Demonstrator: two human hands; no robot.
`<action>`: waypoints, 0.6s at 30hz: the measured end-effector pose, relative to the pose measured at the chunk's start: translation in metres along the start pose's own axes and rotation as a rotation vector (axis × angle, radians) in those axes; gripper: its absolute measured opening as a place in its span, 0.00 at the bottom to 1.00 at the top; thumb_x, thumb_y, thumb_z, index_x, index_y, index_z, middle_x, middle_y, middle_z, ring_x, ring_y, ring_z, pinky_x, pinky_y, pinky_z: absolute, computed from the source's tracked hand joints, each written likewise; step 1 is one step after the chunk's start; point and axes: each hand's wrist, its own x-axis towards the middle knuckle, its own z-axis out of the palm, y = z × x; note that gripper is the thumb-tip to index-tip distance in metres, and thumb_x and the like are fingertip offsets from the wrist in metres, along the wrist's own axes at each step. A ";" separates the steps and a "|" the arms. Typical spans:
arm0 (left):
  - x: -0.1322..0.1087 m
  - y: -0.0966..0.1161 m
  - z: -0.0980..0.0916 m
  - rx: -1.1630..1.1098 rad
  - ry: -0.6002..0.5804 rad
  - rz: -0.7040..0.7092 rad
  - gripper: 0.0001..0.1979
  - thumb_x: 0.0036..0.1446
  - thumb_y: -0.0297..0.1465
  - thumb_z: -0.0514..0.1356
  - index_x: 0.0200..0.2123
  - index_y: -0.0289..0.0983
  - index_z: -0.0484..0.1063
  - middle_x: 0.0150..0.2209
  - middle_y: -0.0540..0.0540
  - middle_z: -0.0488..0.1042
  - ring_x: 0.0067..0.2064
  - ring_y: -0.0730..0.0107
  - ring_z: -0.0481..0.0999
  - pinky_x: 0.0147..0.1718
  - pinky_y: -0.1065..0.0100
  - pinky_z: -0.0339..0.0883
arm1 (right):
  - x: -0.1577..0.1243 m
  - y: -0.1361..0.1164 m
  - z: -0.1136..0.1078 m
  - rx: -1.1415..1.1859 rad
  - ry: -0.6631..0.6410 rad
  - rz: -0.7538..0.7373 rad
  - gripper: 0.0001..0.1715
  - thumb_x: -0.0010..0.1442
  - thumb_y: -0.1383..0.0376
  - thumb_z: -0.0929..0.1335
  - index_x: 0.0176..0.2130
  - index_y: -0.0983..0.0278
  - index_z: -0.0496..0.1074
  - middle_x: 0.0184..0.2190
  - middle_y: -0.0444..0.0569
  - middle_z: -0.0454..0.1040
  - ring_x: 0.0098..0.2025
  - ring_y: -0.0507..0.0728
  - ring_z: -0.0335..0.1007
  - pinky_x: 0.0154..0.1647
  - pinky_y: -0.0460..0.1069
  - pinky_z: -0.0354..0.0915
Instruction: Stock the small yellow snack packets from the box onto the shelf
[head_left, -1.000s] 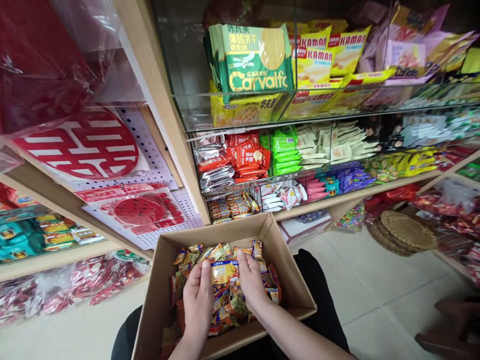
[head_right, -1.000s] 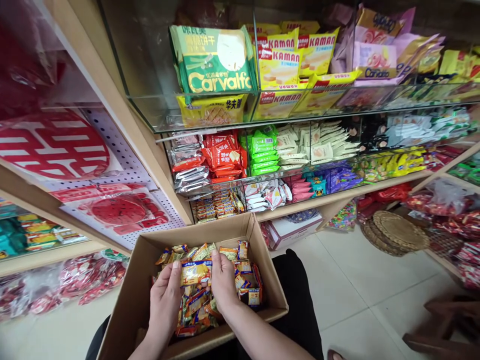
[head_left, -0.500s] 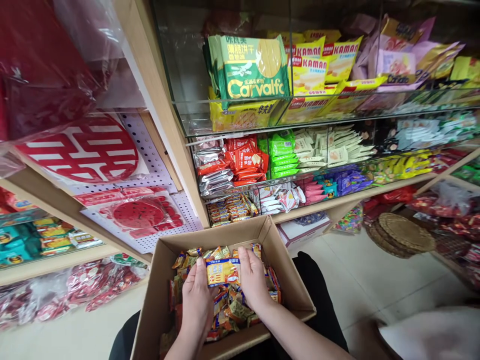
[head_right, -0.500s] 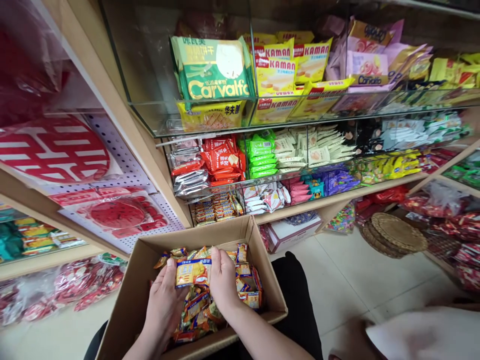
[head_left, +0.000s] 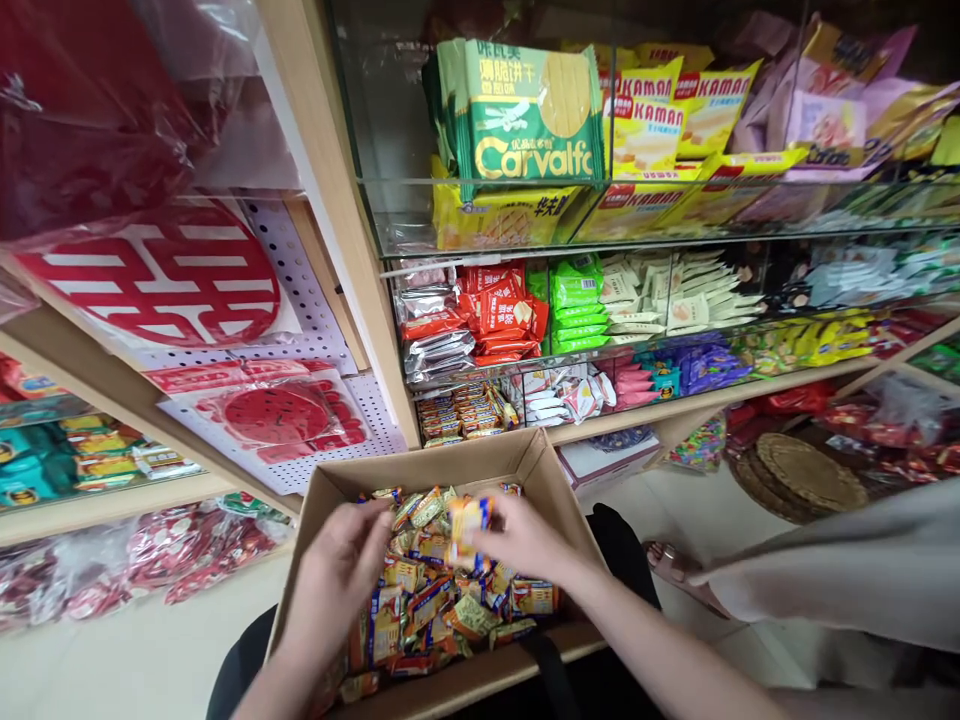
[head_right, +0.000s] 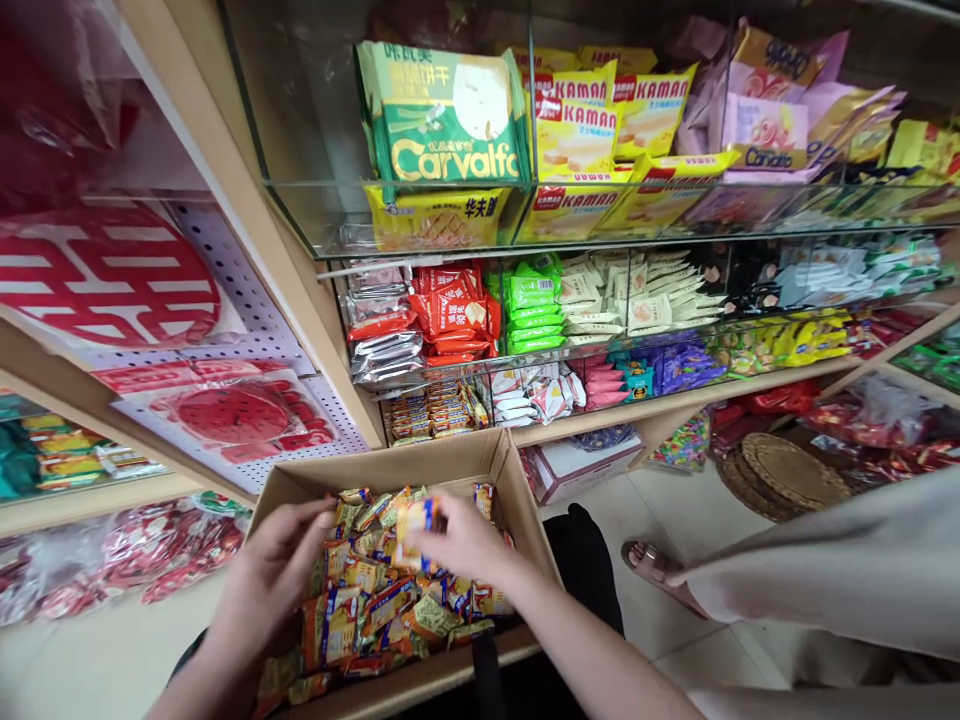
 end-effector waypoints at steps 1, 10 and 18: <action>0.004 -0.011 -0.009 0.154 0.061 -0.019 0.16 0.52 0.41 0.52 0.40 0.40 0.71 0.39 0.45 0.72 0.43 0.62 0.69 0.45 0.63 0.61 | 0.011 0.002 -0.008 0.074 0.090 0.034 0.14 0.47 0.62 0.69 0.35 0.64 0.68 0.30 0.44 0.72 0.30 0.53 0.67 0.29 0.45 0.62; -0.001 -0.076 -0.015 0.381 -0.023 -0.446 0.37 0.51 0.48 0.46 0.60 0.36 0.43 0.51 0.36 0.62 0.53 0.54 0.64 0.46 0.58 0.61 | 0.153 0.016 -0.040 -0.050 0.515 0.039 0.15 0.45 0.60 0.69 0.34 0.67 0.69 0.33 0.49 0.74 0.32 0.53 0.69 0.34 0.48 0.65; -0.001 -0.080 -0.011 0.428 -0.019 -0.457 0.36 0.52 0.47 0.45 0.60 0.36 0.42 0.53 0.35 0.60 0.53 0.54 0.64 0.47 0.59 0.62 | 0.232 0.044 -0.018 -0.323 0.444 0.079 0.16 0.49 0.60 0.68 0.36 0.67 0.72 0.35 0.56 0.74 0.40 0.60 0.69 0.41 0.53 0.63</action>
